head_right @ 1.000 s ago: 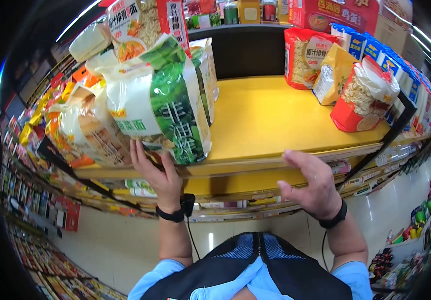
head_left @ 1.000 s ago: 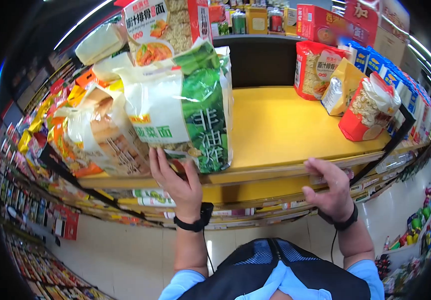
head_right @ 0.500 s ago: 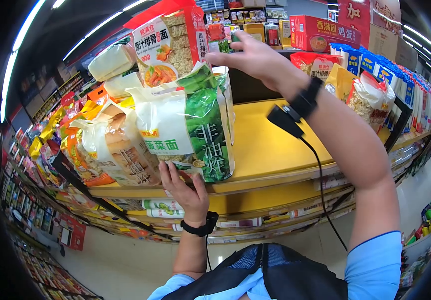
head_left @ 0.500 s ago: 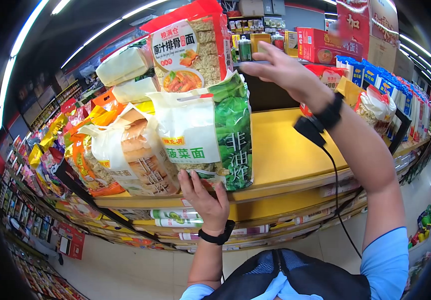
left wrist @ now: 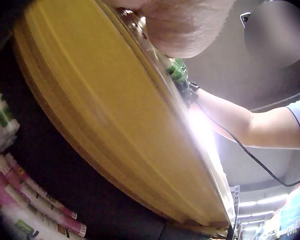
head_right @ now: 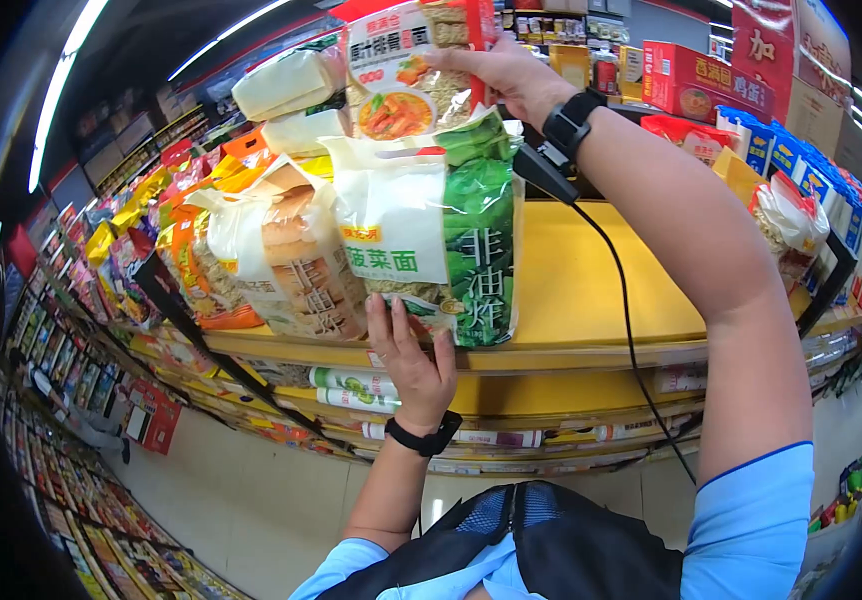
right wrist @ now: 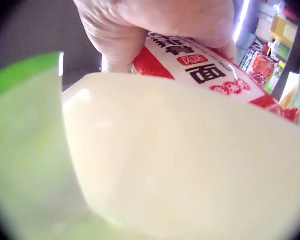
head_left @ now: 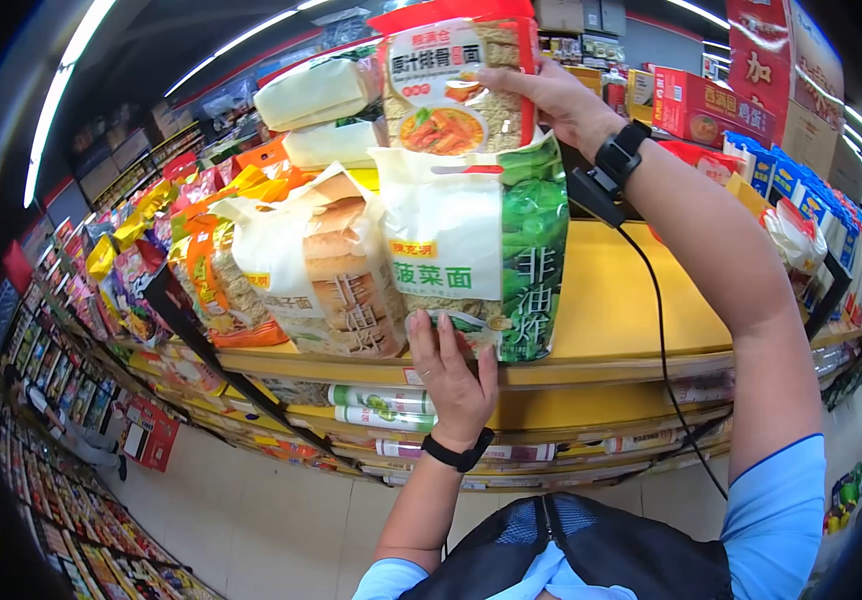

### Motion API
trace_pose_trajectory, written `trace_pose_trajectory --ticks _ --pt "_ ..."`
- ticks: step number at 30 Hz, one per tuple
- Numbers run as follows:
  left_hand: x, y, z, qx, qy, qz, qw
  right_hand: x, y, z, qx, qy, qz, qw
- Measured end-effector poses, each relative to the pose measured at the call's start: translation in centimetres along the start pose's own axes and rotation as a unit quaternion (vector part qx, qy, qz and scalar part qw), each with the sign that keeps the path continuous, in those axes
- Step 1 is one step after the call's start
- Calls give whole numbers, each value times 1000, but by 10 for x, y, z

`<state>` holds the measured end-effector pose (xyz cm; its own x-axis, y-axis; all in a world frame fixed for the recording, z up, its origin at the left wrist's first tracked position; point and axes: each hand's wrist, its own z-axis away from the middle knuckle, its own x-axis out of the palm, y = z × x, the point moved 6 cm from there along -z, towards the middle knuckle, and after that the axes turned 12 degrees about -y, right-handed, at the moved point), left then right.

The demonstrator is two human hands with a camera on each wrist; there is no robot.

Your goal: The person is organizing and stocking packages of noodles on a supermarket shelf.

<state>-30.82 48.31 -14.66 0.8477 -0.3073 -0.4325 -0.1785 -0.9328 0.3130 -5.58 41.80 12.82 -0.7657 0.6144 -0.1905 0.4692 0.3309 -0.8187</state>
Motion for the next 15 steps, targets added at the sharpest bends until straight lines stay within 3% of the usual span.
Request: trace_pose_trajectory --ticks 3,6,8,9,10,11,12,14,15 --pt "0 -1 1 -4 2 2 1000 0 -4 0 -48 14 -10 999" --pt "0 0 1 -4 10 -2 1000 0 -3 -1 -33 -21 8 999" --pt "-1 -4 3 -10 22 -19 1000 1 -12 -5 -107 -69 21 992" --pt "2 -2 2 -3 21 -13 1000 2 -10 -9 -97 -90 -9 991" --pt "2 -1 2 11 35 -31 999 1 -6 -9 -21 -75 -21 997" --pt "-1 0 2 16 47 -17 999 -10 22 -36 -29 -36 -16 999" --pt "-3 1 2 1 37 -29 999 -10 2 -20 -74 45 93 992" --pt "3 0 2 -4 26 -47 999 -36 10 -36 -24 146 176 973" --pt "2 3 0 -3 21 -51 998 -31 10 -32 -27 177 133 975"
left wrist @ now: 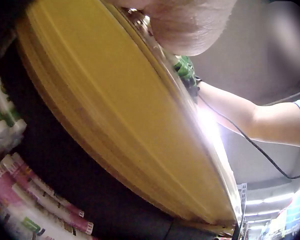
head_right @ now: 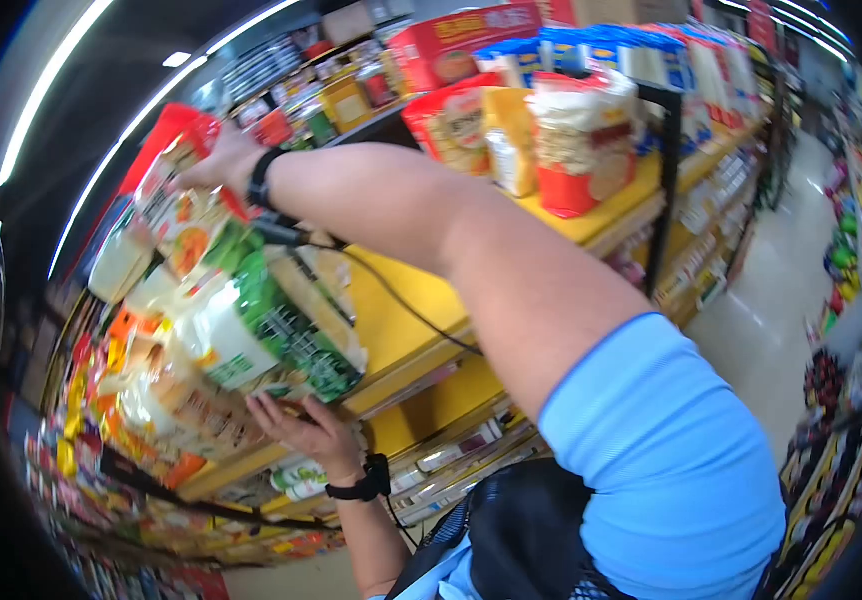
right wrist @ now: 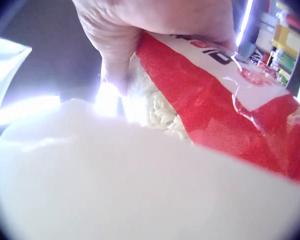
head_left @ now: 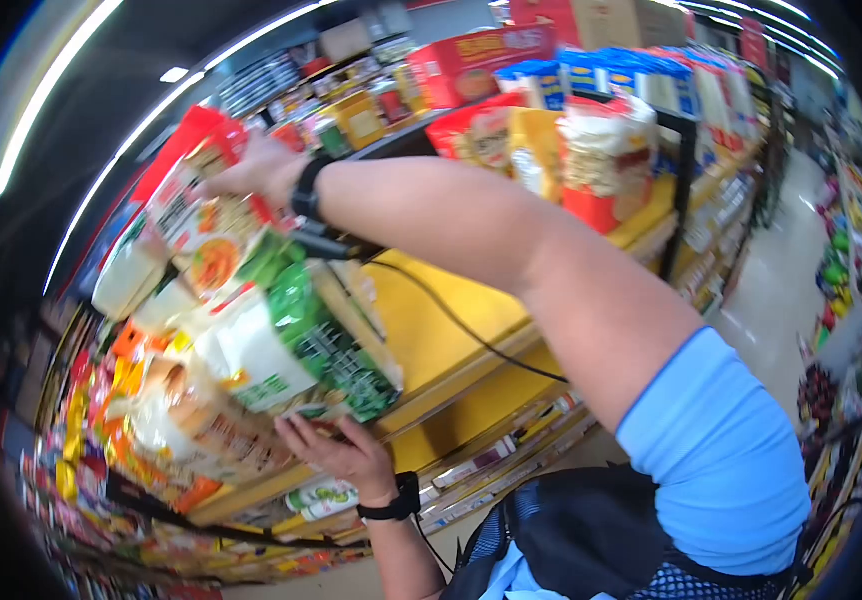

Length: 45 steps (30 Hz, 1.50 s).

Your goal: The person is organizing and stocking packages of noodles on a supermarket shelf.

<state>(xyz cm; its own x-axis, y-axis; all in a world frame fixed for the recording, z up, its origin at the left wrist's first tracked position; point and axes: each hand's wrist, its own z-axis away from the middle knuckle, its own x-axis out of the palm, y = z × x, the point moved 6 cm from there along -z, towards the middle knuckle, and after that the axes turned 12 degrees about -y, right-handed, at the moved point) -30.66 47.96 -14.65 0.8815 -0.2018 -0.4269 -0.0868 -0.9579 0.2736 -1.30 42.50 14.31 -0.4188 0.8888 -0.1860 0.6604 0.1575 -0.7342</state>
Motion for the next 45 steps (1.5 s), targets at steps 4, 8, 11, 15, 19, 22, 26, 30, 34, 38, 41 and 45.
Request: trace_pose_trajectory --ticks 4,8,11,15,19,22,26,30,34,38,41,45 --pt "-1 5 -2 1 -13 3 1000 -23 -16 21 27 55 -24 998" --pt "0 1 -2 -2 -10 20 1000 -78 -47 38 -2 117 97 988" --pt "-2 2 -1 -5 -5 14 1000 -119 -47 36 -78 118 49 989" --pt "-22 25 -2 62 47 61 995 -163 -108 101 -135 9 2 991" --pt "-35 87 -16 158 -50 305 938 -202 -107 151 -107 43 -68 991" --pt "-9 128 -59 60 -136 444 884 -221 -78 189 -56 59 -127 988" --pt "62 144 -133 -139 -156 621 756 -239 0 230 -29 85 -76 993" --pt "133 146 -153 -212 -222 606 734 -246 47 256 27 89 -46 995" --pt "152 160 -155 -215 -289 567 741 -259 52 270 19 46 -64 997" --pt "179 160 -159 -121 -382 620 675 -275 43 292 66 0 32 997" --pt "199 145 -147 -110 -425 626 644 -285 27 317 37 1 55 998" --pt "179 155 -136 -103 -410 568 706 -289 4 381 -90 13 239 967"
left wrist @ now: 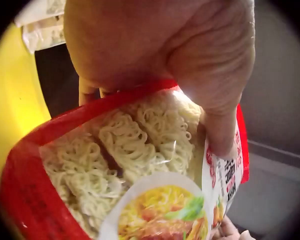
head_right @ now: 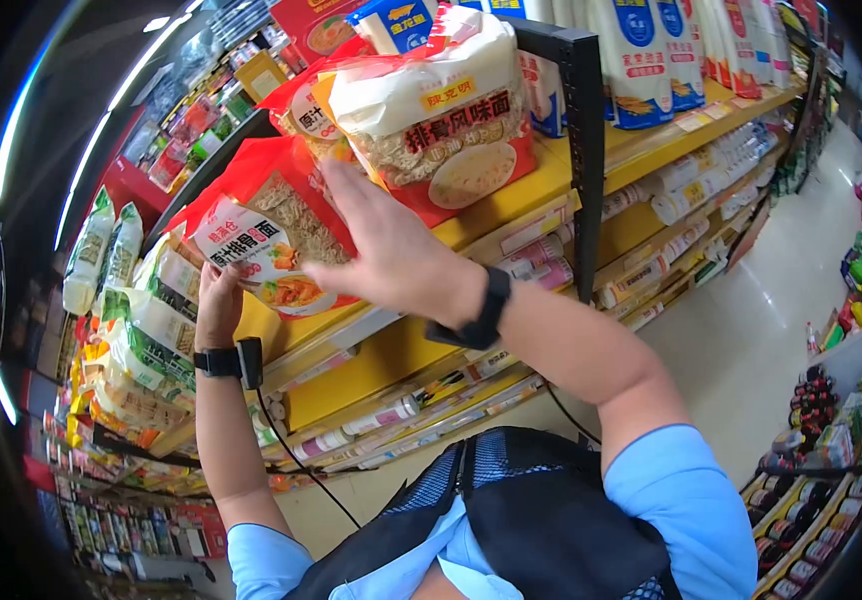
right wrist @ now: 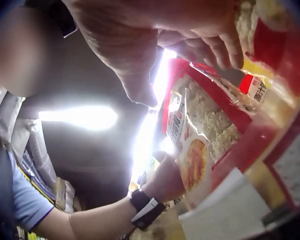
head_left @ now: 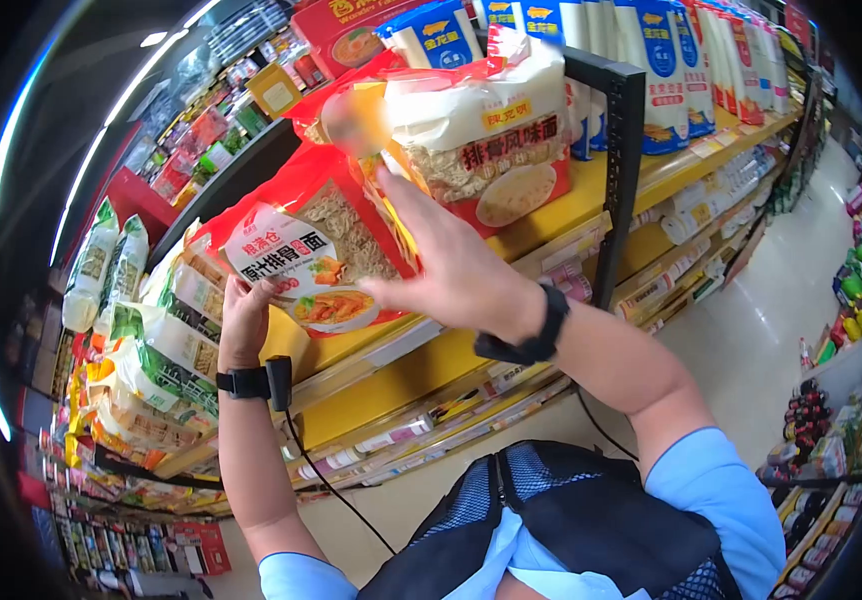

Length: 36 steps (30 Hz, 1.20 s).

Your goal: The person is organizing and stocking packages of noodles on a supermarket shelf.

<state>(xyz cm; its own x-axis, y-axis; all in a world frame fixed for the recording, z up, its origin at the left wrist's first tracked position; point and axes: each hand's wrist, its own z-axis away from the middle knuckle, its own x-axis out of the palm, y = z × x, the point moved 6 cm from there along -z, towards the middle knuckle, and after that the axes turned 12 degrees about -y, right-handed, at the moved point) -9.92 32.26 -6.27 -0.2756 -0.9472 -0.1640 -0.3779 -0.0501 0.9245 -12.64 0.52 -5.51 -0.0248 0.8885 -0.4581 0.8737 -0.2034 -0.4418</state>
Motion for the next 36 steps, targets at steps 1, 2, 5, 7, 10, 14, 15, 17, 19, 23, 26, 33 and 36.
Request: trace_pose_trajectory --ticks 1,2,5,7,10,14,15,17,19,23,26,33,36 --pt "-2 2 8 10 29 -26 999 -9 -9 13 -4 -23 2 1000" --pt "-3 5 16 18 59 -55 997 -20 -16 26 -9 -45 2 999" --pt "-6 7 25 63 174 -49 981 -42 -5 68 -3 -84 31 996" --pt "-12 7 22 74 203 -43 975 -49 0 83 21 -97 36 994" --pt "-22 12 1 91 237 -58 965 -55 2 98 29 -107 57 992" --pt "-57 1 -25 82 301 -118 943 -60 3 112 13 -108 35 993" --pt "-64 -1 -33 68 305 -110 943 -61 4 115 9 -102 30 994" --pt "-84 -14 -48 49 292 -92 951 -62 7 123 4 -105 26 994" --pt "-86 -17 -54 26 276 -74 958 -63 9 128 -2 -104 22 994" --pt "-83 -34 -67 9 223 -19 975 -70 13 139 -8 -95 13 995" --pt "-73 -31 -68 0 230 -75 970 -66 23 151 14 -118 11 993" --pt "-94 -37 -68 -26 186 -80 979 -56 24 156 23 -163 -2 986" --pt "-94 -34 -76 -31 196 -73 977 -54 25 160 33 -171 -3 985"
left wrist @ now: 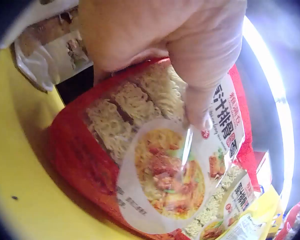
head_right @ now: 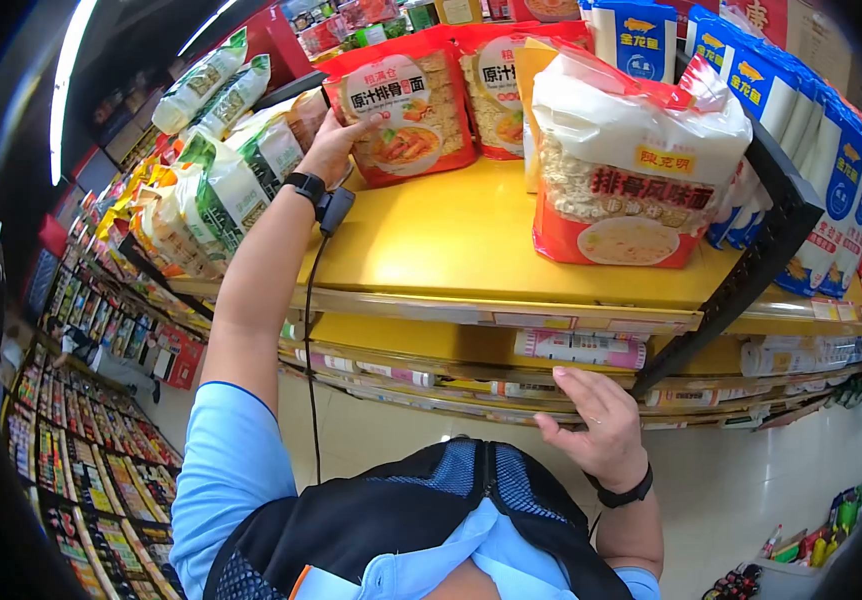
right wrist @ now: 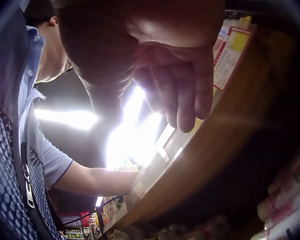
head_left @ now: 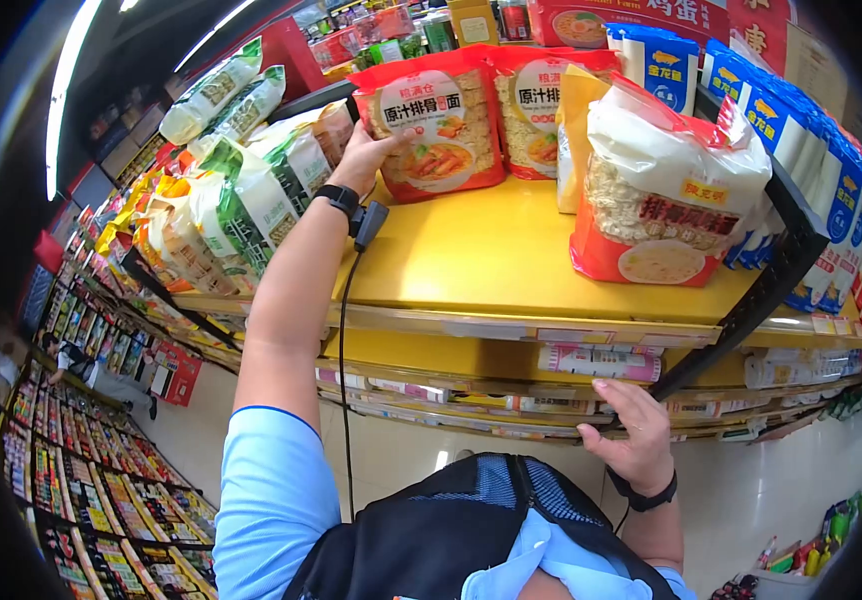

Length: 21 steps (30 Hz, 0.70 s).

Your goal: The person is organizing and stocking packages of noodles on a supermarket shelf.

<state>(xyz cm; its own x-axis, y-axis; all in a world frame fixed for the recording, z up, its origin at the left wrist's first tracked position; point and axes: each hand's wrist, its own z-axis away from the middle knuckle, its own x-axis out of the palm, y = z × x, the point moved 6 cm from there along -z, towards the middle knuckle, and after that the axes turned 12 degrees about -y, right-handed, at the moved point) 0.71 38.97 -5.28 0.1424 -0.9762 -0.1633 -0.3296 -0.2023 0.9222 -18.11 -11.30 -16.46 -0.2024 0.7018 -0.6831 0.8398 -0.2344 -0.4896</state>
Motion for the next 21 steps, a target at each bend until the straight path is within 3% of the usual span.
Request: trace_pose_trajectory --ticks 6,8,10,11,12,15,17,21 --pt "-4 -15 -19 52 35 49 997 4 3 11 34 1 16 999" --pt "0 -16 -22 62 61 -11 996 7 6 20 57 2 7 998" --pt "1 -17 -14 -41 160 -185 969 10 11 28 85 5 -5 996" --pt "11 -17 -9 -107 130 -242 956 12 14 33 99 7 -15 995" --pt "2 -49 -17 -101 121 -244 957 14 18 37 112 7 -27 993" --pt "30 -26 14 -200 107 -296 928 25 30 48 143 -1 -57 988" --pt "34 -14 24 -223 131 -336 905 32 34 51 155 -7 -68 986" --pt "47 -13 13 -206 164 -356 897 36 21 41 105 -30 -74 991"
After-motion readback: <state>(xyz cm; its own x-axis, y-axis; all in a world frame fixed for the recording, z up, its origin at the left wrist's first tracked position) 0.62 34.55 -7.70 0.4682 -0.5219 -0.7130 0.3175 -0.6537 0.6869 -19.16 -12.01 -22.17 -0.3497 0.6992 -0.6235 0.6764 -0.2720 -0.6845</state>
